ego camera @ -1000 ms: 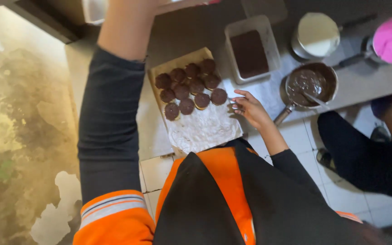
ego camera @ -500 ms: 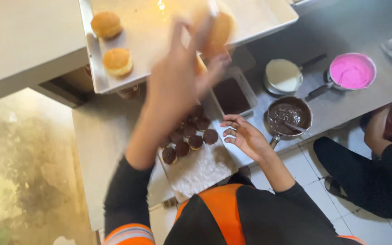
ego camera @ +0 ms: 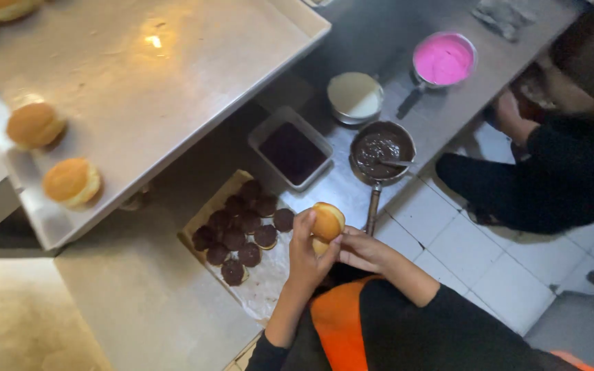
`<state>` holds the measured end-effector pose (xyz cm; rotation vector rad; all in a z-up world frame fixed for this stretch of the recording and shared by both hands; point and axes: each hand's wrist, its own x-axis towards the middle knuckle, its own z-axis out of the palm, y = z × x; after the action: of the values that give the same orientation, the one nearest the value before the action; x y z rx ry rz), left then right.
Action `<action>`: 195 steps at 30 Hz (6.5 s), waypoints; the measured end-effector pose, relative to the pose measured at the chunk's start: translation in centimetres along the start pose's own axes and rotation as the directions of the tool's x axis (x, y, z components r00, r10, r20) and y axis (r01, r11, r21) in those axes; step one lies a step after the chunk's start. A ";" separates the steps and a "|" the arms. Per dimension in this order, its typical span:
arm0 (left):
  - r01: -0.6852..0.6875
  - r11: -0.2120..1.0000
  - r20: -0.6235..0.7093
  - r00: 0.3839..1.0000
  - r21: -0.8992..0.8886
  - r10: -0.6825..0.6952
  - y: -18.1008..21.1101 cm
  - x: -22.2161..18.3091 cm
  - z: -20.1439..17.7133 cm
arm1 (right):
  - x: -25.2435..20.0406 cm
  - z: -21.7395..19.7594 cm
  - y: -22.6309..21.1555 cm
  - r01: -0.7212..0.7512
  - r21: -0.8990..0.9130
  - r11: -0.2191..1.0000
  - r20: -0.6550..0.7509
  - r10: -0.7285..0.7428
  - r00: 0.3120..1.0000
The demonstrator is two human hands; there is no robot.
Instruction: Glazing donuts by dipping them in chocolate sauce and arranging them on a tray.
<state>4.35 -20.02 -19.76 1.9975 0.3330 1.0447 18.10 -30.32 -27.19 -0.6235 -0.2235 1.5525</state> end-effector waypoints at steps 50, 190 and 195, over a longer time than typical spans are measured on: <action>0.482 0.044 0.153 0.362 -0.875 -0.920 -12.7 -0.1 21.7 | 9.5 -19.8 -26.3 0.250 -0.764 -0.595 0.236 0.102 0.966; 0.649 0.506 -0.691 -0.042 -0.568 -0.722 -14.0 -24.8 -6.8 | 26.4 -12.3 -13.8 0.150 -0.717 0.681 0.015 -0.200 0.980; 0.629 0.544 -0.690 0.016 -0.555 -0.723 -15.0 -27.1 -6.5 | 19.9 -6.8 -10.9 0.074 -0.259 0.963 -0.175 -0.122 0.977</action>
<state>-15.34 -22.35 -44.41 0.6621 1.6451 1.2644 31.66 -11.54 -32.22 -0.9415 -0.3054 1.3688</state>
